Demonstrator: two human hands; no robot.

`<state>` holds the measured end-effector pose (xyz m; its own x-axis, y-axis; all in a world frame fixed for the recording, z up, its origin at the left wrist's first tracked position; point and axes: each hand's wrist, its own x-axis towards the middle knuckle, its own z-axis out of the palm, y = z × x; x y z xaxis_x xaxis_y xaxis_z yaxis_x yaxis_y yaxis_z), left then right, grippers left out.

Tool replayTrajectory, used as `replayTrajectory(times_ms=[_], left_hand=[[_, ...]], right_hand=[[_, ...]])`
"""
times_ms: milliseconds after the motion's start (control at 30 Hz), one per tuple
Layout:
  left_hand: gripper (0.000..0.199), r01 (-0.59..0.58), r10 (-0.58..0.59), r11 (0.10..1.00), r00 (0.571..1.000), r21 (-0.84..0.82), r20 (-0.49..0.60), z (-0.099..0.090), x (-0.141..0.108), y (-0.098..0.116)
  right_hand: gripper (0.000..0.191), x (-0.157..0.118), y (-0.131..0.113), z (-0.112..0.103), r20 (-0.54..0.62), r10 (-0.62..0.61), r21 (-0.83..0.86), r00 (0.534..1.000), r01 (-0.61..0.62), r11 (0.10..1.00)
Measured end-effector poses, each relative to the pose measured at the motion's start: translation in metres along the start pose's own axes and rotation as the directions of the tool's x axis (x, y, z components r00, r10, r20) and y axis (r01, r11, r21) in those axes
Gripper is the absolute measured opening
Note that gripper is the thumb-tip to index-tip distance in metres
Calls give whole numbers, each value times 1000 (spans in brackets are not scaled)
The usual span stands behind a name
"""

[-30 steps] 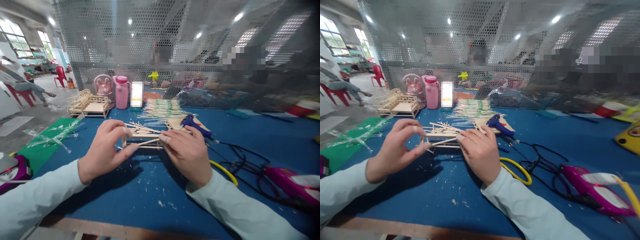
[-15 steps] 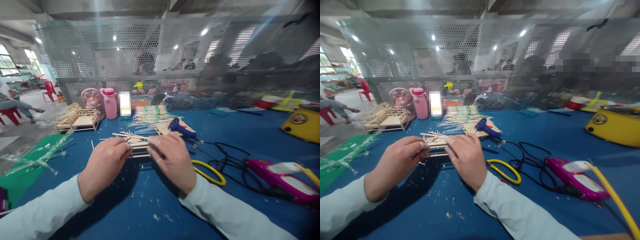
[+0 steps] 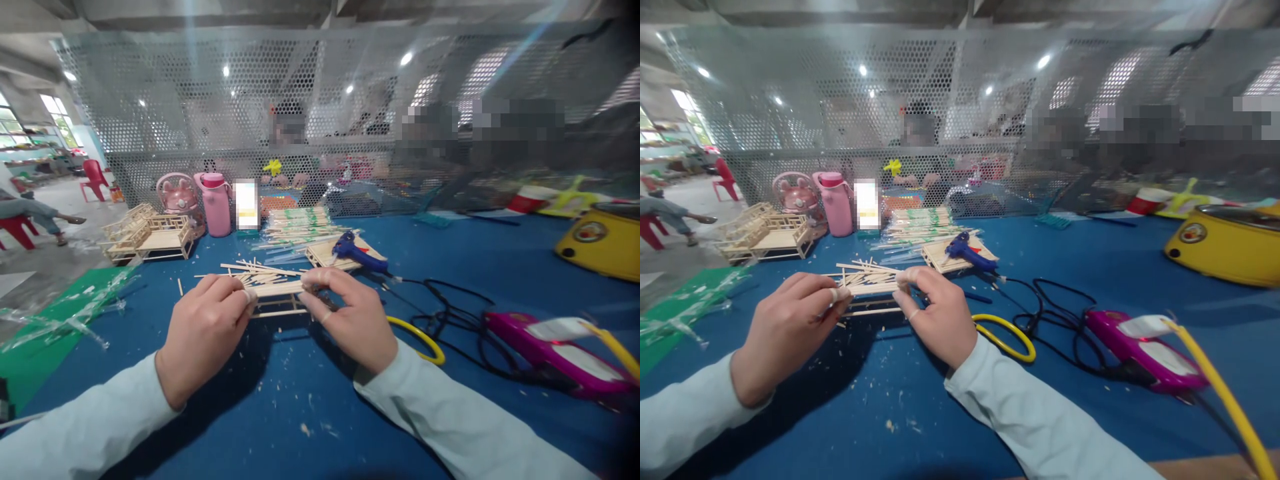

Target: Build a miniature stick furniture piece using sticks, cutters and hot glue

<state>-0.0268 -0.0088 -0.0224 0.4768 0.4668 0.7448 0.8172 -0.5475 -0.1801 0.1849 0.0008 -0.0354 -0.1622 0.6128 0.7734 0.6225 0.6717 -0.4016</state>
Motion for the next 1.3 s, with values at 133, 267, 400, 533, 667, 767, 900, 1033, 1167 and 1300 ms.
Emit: replayTrajectory(times_ms=[133,267,400,533,667,767,900,1033,1167,1300], left_hand=[[19,0,0,1000,1000,20,-8,-1,2,-1],[20,-2,2,1000,1000,21,-2,-1,3,0],[17,-3,3,1000,1000,8,5,1,3,1],[18,21,-18,998,999,-66,40,1,4,-1],[18,142,-104,932,986,-333,130,-7,0,-12],[43,352,-278,825,934,-442,226,-11,-7,-23],[36,621,-447,598,783,-507,433,-7,-14,-27],[30,697,-473,398,713,-596,518,-1,-15,-23],[31,708,-482,284,688,-646,542,0,-15,-20],[27,702,-495,232,681,-674,539,1,-16,-18]], right_hand=[[12,2,0,1,-8,-131,-89,991,130,988],[13,6,0,1,40,-238,-175,970,241,955],[14,8,1,2,100,-313,-222,944,328,918],[15,9,4,3,112,-367,-230,924,383,895],[15,9,9,4,96,-396,-223,913,407,886],[15,8,11,4,98,-402,-225,910,414,882],[15,7,12,4,102,-401,-229,911,413,881],[13,9,10,3,103,-407,-249,908,419,873],[13,9,11,3,110,-411,-255,905,425,868],[14,8,12,3,123,-412,-267,903,430,863]])
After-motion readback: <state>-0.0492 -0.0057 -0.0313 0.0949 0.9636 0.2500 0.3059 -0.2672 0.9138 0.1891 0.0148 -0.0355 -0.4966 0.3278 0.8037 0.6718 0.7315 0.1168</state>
